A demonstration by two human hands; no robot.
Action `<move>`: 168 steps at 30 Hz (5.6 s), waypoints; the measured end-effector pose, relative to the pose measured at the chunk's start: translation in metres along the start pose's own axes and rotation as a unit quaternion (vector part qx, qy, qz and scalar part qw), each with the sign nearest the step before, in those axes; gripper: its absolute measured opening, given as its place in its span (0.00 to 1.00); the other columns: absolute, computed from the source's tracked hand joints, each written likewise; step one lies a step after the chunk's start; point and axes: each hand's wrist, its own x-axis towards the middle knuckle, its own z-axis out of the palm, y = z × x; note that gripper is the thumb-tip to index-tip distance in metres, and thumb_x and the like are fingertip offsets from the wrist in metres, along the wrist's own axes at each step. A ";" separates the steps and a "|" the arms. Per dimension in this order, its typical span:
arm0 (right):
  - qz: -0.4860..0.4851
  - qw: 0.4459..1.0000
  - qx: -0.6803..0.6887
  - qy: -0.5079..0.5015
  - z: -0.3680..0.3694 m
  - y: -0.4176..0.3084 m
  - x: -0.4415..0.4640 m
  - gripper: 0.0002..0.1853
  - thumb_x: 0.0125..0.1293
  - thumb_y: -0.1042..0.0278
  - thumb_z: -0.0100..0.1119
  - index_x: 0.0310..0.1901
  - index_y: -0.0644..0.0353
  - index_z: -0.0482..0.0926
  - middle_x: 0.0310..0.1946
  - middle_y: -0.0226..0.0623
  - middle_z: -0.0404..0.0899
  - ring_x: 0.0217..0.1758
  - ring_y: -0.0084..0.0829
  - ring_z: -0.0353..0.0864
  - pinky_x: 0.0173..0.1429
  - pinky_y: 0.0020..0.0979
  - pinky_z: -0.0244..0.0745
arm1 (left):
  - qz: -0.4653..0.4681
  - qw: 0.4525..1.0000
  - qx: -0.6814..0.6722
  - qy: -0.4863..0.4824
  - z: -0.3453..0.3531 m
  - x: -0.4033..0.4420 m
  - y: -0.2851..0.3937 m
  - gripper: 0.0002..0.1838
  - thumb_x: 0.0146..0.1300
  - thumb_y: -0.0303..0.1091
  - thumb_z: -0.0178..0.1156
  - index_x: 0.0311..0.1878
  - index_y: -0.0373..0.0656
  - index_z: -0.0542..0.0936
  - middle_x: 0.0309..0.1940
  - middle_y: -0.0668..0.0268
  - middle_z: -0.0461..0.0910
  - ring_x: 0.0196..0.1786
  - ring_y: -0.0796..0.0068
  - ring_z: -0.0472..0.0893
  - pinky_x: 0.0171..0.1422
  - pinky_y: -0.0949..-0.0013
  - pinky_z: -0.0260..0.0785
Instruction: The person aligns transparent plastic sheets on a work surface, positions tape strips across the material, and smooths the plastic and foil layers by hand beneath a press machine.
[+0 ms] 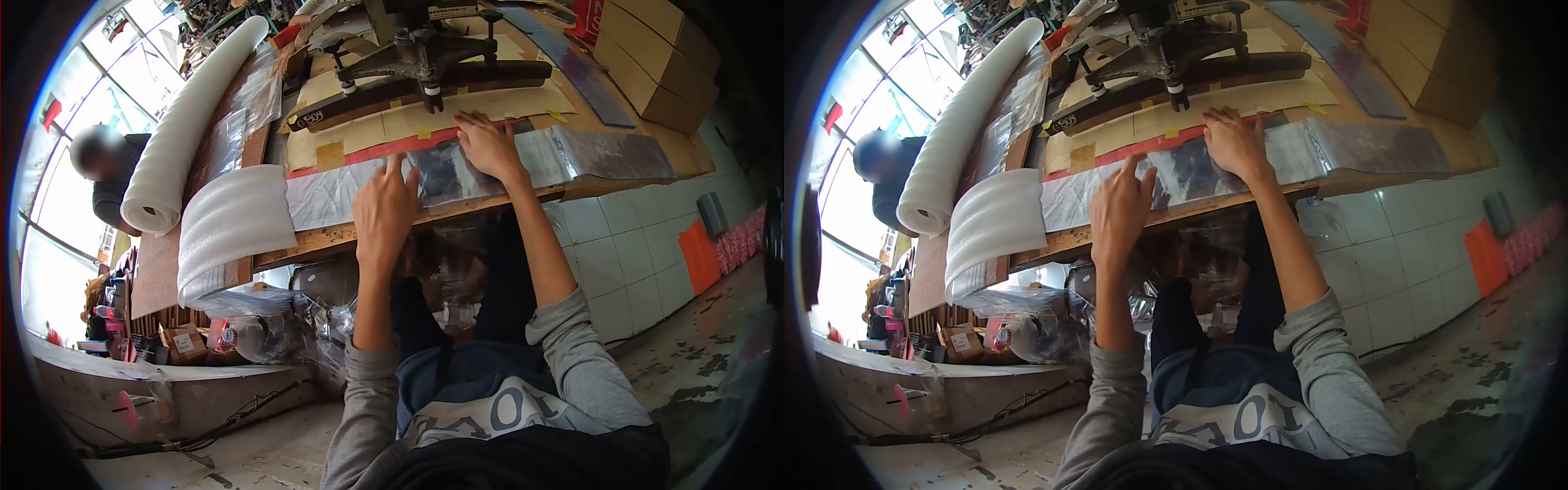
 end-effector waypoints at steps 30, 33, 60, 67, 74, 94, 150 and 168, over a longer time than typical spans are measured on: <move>-0.010 0.997 -0.004 0.076 0.005 -0.003 -0.003 0.19 0.69 0.62 0.46 0.59 0.51 0.76 0.63 0.27 0.73 0.70 0.30 0.65 0.72 0.59 0.52 | 0.038 0.997 0.011 -0.069 0.054 0.037 -0.009 0.28 0.67 0.52 0.48 0.67 0.52 0.69 0.71 0.62 0.64 0.72 0.65 0.64 0.75 0.47 0.46; -0.009 0.997 -0.009 0.076 0.003 -0.004 -0.003 0.19 0.69 0.62 0.46 0.59 0.50 0.76 0.63 0.27 0.73 0.70 0.31 0.66 0.72 0.59 0.52 | 0.039 0.997 0.014 -0.067 0.055 0.037 -0.009 0.28 0.67 0.52 0.48 0.67 0.52 0.69 0.71 0.62 0.63 0.72 0.65 0.64 0.75 0.47 0.47; 0.017 0.999 0.044 0.015 -0.030 -0.018 -0.017 0.14 0.66 0.64 0.52 0.48 0.59 0.82 0.51 0.37 0.81 0.57 0.36 0.77 0.61 0.44 0.68 | 0.040 0.999 -0.013 -0.020 0.052 0.028 -0.006 0.25 0.65 0.47 0.51 0.62 0.47 0.73 0.65 0.61 0.71 0.68 0.66 0.69 0.75 0.48 0.49; -0.041 0.987 0.008 0.157 -0.004 -0.017 -0.040 0.15 0.67 0.62 0.52 0.49 0.60 0.81 0.53 0.36 0.80 0.61 0.35 0.75 0.68 0.47 0.60 | 0.090 0.996 -0.023 -0.001 0.048 0.026 -0.009 0.24 0.66 0.43 0.52 0.61 0.42 0.75 0.61 0.58 0.75 0.63 0.63 0.74 0.73 0.55 0.57; -0.059 0.979 0.077 0.180 -0.010 -0.017 -0.042 0.13 0.65 0.65 0.55 0.44 0.63 0.83 0.49 0.35 0.82 0.56 0.34 0.77 0.64 0.41 0.64 | 0.104 0.992 -0.063 0.029 0.049 0.025 -0.008 0.19 0.65 0.39 0.54 0.53 0.39 0.79 0.55 0.57 0.79 0.60 0.63 0.77 0.69 0.57 0.62; -0.054 0.979 0.080 0.179 -0.009 -0.017 -0.042 0.12 0.62 0.65 0.59 0.42 0.63 0.84 0.48 0.34 0.83 0.55 0.33 0.78 0.63 0.39 0.64 | 0.114 0.990 -0.068 0.047 0.047 0.025 -0.007 0.17 0.64 0.38 0.55 0.49 0.37 0.81 0.52 0.56 0.81 0.56 0.61 0.79 0.66 0.61 0.68; -0.109 0.994 -0.002 0.029 -0.015 0.006 0.045 0.13 0.56 0.70 0.60 0.44 0.49 0.82 0.51 0.37 0.75 0.62 0.43 0.66 0.59 0.54 0.60 | 0.165 0.870 -0.424 -0.187 0.007 0.001 -0.024 0.11 0.64 0.37 0.62 0.45 0.46 0.86 0.31 0.59 0.86 0.31 0.77 0.84 0.42 0.73 0.73; -0.101 0.993 -0.018 -0.065 -0.005 0.012 0.035 0.21 0.72 0.60 0.44 0.64 0.52 0.70 0.67 0.30 0.68 0.69 0.34 0.67 0.67 0.64 0.56 | 0.170 0.924 -0.316 -0.133 0.011 0.032 -0.014 0.14 0.64 0.42 0.60 0.47 0.46 0.85 0.41 0.57 0.85 0.51 0.59 0.82 0.57 0.61 0.70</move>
